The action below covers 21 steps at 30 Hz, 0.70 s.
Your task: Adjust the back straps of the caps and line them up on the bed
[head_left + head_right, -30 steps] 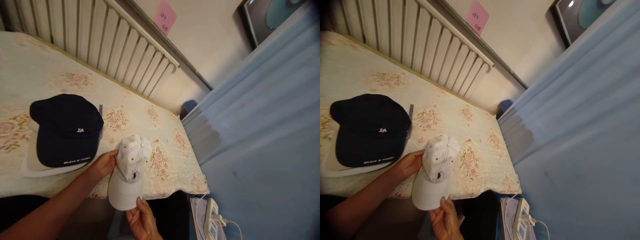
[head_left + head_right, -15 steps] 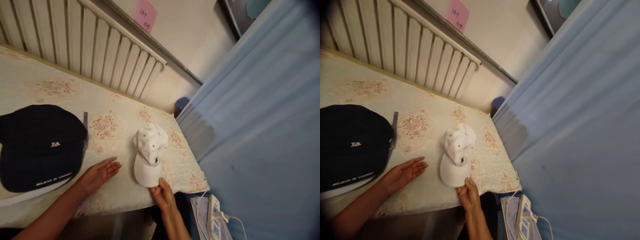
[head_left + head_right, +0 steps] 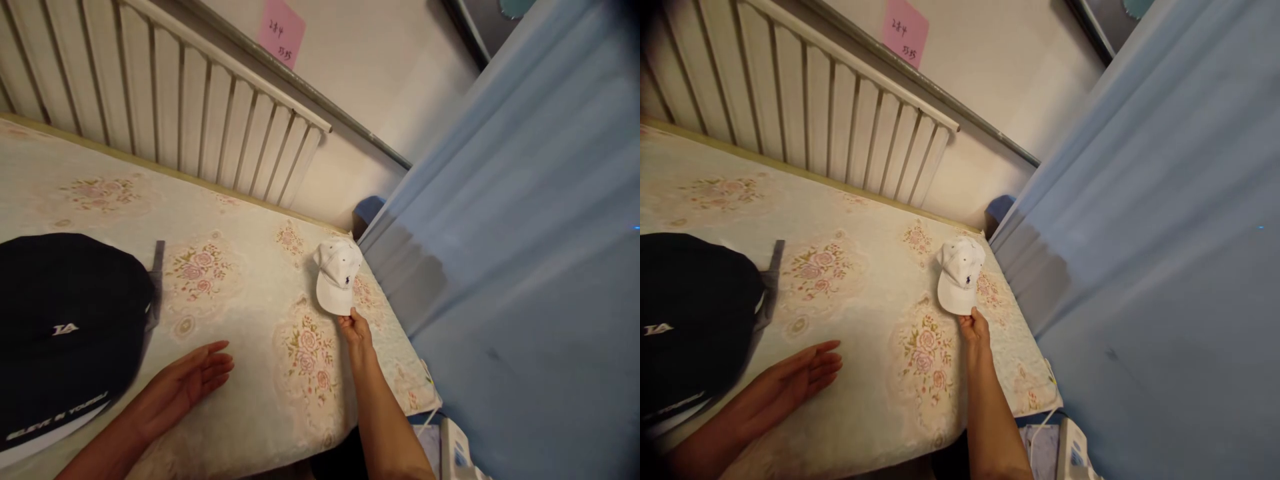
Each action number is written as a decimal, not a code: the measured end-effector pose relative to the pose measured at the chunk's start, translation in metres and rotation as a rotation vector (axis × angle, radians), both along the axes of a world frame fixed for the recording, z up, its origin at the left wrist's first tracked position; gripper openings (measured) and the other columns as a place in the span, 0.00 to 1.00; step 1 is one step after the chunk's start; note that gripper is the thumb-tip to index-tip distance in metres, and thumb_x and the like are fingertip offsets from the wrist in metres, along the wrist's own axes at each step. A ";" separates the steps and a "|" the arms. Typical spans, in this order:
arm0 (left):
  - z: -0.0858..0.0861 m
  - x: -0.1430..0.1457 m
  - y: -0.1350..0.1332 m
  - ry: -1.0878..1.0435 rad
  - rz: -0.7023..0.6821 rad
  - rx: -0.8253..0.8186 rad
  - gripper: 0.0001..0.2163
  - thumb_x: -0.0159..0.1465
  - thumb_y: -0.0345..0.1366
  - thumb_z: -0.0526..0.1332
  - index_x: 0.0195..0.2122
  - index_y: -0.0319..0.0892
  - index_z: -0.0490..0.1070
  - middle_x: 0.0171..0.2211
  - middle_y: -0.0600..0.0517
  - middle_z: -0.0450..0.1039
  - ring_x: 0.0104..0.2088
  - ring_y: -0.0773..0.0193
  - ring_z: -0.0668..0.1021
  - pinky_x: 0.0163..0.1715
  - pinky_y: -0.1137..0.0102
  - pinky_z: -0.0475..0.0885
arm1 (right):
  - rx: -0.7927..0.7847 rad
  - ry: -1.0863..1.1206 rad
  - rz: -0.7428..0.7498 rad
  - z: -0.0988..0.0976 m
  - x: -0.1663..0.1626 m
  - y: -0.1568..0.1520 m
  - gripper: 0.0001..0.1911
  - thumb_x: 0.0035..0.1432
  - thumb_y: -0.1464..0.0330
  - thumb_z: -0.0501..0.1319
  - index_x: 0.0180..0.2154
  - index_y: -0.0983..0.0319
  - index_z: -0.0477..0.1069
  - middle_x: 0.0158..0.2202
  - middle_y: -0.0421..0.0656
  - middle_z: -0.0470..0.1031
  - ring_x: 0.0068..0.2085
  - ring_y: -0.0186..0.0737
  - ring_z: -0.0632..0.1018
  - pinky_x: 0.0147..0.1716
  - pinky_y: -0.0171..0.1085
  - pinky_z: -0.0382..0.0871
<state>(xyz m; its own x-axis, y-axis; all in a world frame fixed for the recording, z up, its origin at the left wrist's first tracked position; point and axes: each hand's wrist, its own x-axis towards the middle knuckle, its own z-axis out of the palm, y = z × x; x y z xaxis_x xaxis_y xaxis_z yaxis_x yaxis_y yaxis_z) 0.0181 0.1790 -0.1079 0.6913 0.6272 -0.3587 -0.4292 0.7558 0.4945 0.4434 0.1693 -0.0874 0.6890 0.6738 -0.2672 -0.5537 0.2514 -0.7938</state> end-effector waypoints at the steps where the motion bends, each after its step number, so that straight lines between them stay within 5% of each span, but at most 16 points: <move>1: 0.000 0.000 0.000 0.007 -0.002 -0.002 0.15 0.58 0.35 0.65 0.47 0.41 0.75 0.42 0.43 0.79 0.44 0.54 0.79 0.49 0.64 0.73 | -0.009 -0.009 -0.009 -0.003 0.006 0.005 0.06 0.53 0.78 0.60 0.35 0.65 0.70 0.31 0.42 0.80 0.36 0.35 0.81 0.40 0.35 0.76; 10: 0.000 0.002 0.000 0.024 -0.002 -0.022 0.15 0.58 0.36 0.64 0.47 0.42 0.76 0.42 0.43 0.79 0.44 0.54 0.79 0.48 0.64 0.73 | -0.140 -0.038 -0.015 -0.026 0.033 0.001 0.07 0.52 0.75 0.61 0.36 0.65 0.70 0.26 0.40 0.79 0.32 0.40 0.81 0.34 0.38 0.77; 21: -0.003 0.003 0.002 -0.006 -0.014 -0.004 0.15 0.58 0.36 0.65 0.47 0.41 0.76 0.43 0.42 0.78 0.45 0.53 0.79 0.49 0.64 0.73 | -0.183 -0.051 -0.036 -0.024 0.034 -0.015 0.06 0.52 0.77 0.57 0.28 0.62 0.68 0.22 0.39 0.77 0.29 0.37 0.81 0.35 0.39 0.77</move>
<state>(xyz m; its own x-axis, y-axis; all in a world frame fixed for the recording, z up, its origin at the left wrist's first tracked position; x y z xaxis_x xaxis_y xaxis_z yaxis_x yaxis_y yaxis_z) 0.0206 0.1805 -0.1111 0.7021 0.6162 -0.3568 -0.4220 0.7637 0.4886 0.4777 0.1542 -0.1118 0.7277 0.5917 -0.3470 -0.5046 0.1192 -0.8551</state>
